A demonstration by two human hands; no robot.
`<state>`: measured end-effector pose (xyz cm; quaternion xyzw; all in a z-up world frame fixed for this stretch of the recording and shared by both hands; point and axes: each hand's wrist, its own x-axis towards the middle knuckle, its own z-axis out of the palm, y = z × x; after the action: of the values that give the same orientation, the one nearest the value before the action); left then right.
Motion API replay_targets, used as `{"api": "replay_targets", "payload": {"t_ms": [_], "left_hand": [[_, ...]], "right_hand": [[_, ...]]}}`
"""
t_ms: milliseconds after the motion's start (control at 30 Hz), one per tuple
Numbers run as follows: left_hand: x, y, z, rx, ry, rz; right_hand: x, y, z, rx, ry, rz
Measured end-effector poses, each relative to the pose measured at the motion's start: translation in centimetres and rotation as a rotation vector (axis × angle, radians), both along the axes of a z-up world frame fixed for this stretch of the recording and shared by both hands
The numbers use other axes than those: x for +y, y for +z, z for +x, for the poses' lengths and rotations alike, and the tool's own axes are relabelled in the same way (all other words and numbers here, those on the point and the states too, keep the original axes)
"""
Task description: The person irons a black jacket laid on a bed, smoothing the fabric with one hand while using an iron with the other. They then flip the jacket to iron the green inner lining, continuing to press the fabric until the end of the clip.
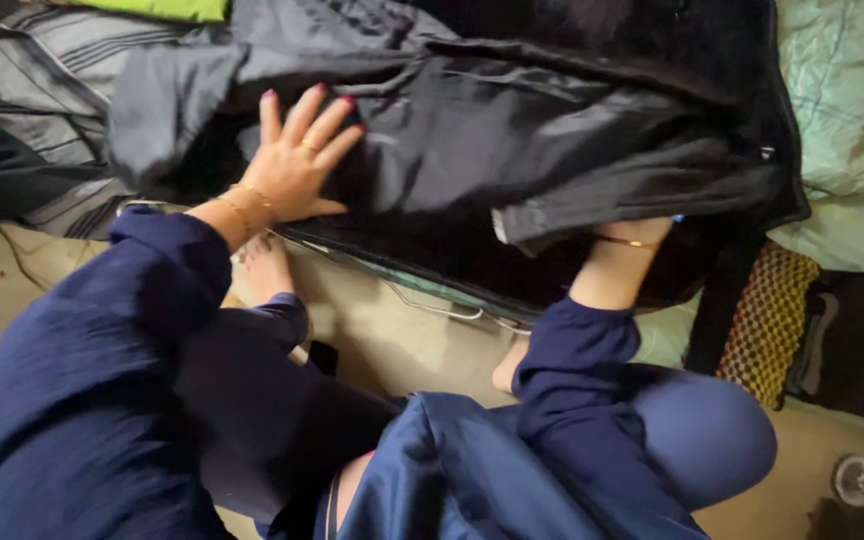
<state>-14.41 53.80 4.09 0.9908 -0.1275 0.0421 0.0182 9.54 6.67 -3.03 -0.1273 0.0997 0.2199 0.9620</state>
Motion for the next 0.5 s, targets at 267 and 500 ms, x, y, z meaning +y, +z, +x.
{"api": "replay_targets", "payload": {"t_ms": [267,500], "left_hand": [[1.0,-8.4,0.0,0.039,-0.025,0.24],[2.4,-1.7,5.7,0.167,0.086,-0.675]], "right_hand": [[0.7,-3.1,-2.0,0.002,-0.175,-0.456],[1.4,0.8,-4.3,-0.149,-0.229,-0.822]]}}
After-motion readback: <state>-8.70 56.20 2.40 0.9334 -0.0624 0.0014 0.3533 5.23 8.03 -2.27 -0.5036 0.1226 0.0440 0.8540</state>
